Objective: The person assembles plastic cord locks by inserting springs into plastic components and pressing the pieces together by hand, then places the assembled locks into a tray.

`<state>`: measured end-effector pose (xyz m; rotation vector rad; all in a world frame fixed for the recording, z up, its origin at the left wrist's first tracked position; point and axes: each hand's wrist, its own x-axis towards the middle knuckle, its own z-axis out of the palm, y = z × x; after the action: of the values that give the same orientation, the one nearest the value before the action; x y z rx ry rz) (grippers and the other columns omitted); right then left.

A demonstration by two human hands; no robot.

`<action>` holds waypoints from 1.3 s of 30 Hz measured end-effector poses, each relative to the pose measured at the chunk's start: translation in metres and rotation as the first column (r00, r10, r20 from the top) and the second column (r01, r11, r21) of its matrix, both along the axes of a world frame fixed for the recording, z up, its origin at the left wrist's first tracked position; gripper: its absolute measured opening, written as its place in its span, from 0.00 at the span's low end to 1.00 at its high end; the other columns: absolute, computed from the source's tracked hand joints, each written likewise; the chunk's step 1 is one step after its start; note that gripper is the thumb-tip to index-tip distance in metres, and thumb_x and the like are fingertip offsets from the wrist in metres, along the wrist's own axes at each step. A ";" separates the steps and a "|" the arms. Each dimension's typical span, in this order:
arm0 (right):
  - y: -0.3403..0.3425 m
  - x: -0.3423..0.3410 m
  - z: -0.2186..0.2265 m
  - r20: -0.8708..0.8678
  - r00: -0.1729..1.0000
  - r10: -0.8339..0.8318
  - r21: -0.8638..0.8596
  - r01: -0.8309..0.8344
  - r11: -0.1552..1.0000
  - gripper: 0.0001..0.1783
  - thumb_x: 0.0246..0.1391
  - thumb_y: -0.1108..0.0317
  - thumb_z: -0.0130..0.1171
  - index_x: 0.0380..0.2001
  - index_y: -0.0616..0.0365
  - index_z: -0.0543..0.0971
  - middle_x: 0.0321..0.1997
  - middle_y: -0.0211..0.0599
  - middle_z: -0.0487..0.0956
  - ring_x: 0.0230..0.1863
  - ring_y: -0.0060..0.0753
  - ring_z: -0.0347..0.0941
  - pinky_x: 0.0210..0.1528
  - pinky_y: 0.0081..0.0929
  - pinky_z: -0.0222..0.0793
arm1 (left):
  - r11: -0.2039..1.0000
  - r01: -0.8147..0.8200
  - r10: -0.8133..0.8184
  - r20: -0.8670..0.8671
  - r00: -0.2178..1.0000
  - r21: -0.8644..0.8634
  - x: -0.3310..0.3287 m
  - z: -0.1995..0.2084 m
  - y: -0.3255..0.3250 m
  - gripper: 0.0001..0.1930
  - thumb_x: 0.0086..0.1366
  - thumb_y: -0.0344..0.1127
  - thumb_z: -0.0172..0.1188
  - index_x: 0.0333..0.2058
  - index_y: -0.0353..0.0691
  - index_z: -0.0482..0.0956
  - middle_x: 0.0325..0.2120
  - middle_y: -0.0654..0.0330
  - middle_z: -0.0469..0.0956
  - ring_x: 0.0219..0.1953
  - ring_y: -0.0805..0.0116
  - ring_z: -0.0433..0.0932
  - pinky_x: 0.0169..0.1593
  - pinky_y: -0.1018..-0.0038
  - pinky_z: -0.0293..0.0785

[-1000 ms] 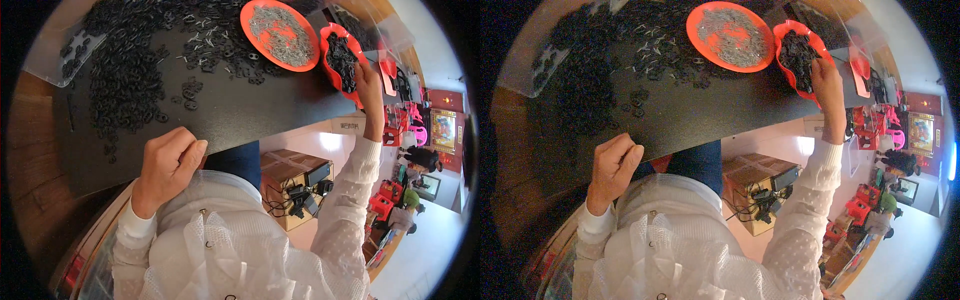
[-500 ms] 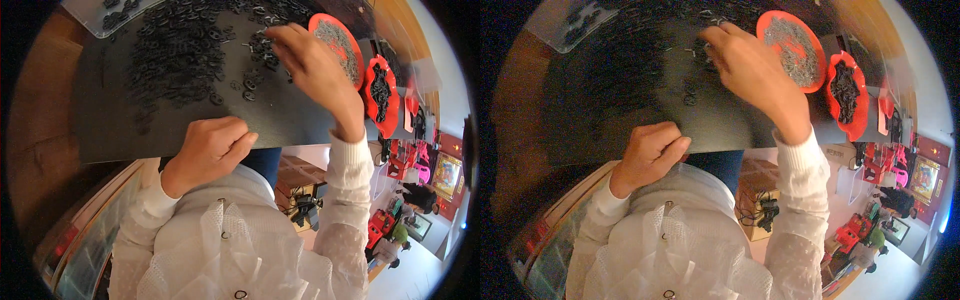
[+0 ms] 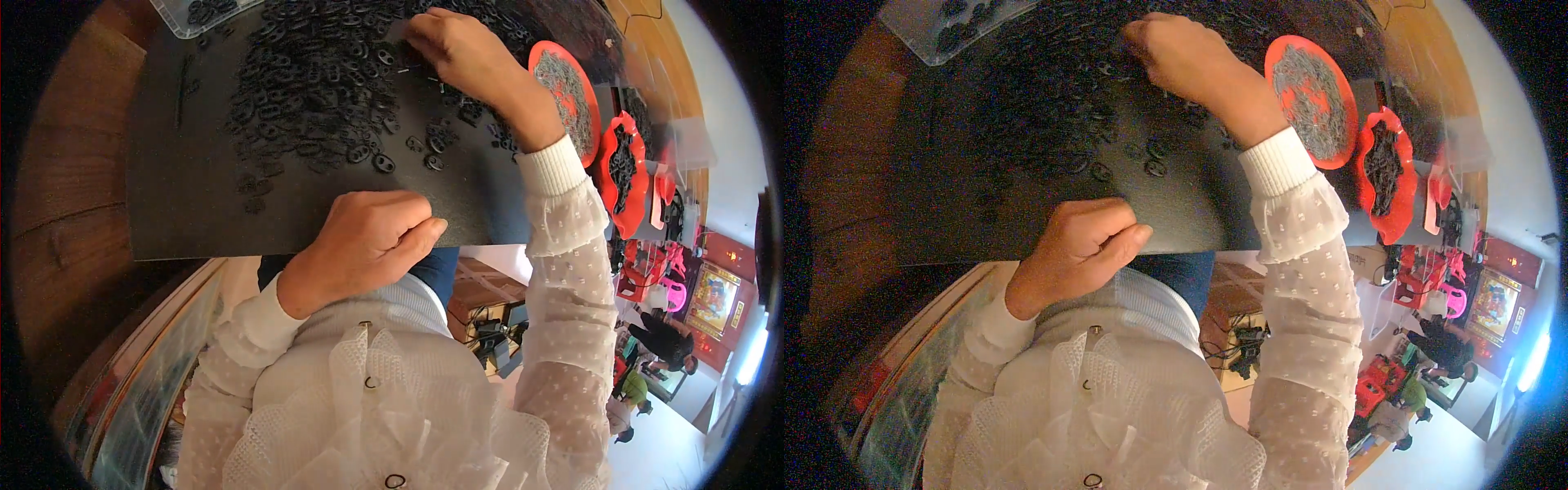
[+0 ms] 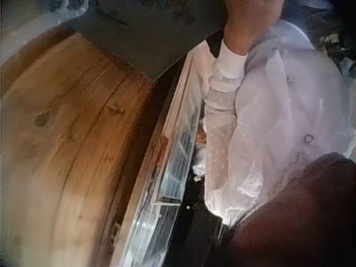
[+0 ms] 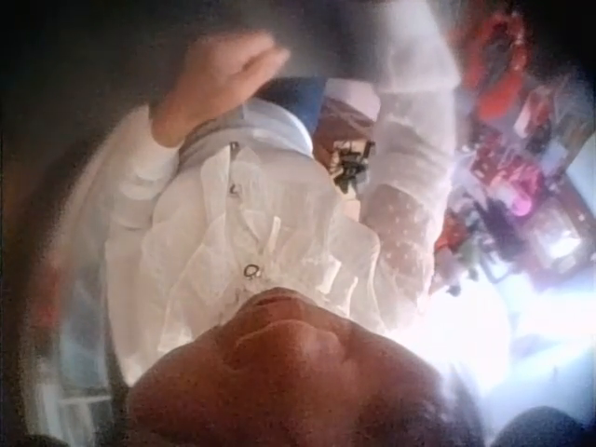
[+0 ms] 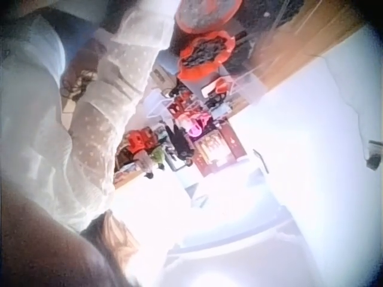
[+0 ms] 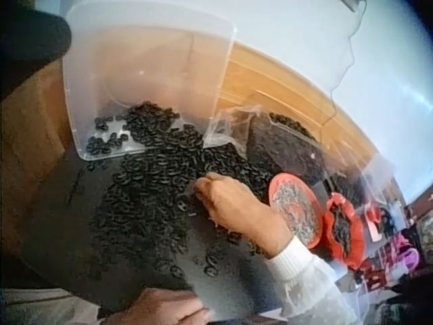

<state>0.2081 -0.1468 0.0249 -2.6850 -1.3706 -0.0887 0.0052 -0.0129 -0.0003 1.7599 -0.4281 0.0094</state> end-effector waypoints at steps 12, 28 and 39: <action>0.004 -0.006 0.005 0.233 0.948 0.215 -0.213 -0.166 0.963 0.09 0.49 0.74 0.53 0.36 0.60 0.73 0.37 0.40 0.74 0.34 0.46 0.76 0.31 0.37 0.75 | 1.000 0.019 -0.019 -0.010 1.000 -0.022 0.001 -0.001 0.001 0.15 0.60 0.31 0.57 0.18 0.34 0.64 0.14 0.52 0.63 0.16 0.53 0.66 0.21 0.63 0.59; -0.017 -0.077 0.041 -0.647 0.761 0.052 0.348 0.233 0.908 0.08 0.56 0.70 0.56 0.36 0.65 0.76 0.25 0.25 0.75 0.26 0.14 0.67 0.28 0.18 0.65 | 0.963 -0.174 0.135 -0.190 0.973 -0.208 0.001 0.003 0.005 0.10 0.67 0.35 0.51 0.28 0.35 0.72 0.19 0.60 0.69 0.21 0.72 0.67 0.25 0.74 0.64; -0.019 -0.139 0.024 -0.124 0.981 0.150 0.605 -0.045 0.795 0.12 0.48 0.75 0.61 0.38 0.63 0.76 0.27 0.36 0.72 0.23 0.30 0.71 0.23 0.24 0.67 | 0.645 -0.398 -0.144 -0.615 0.775 -0.652 0.007 0.015 0.005 0.12 0.69 0.37 0.45 0.28 0.38 0.70 0.17 0.67 0.66 0.18 0.82 0.61 0.20 0.82 0.54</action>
<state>0.0689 -0.1660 0.0493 -2.0376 -1.1738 -0.2405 0.0126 -0.0074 0.0143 0.8411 0.2140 -0.2544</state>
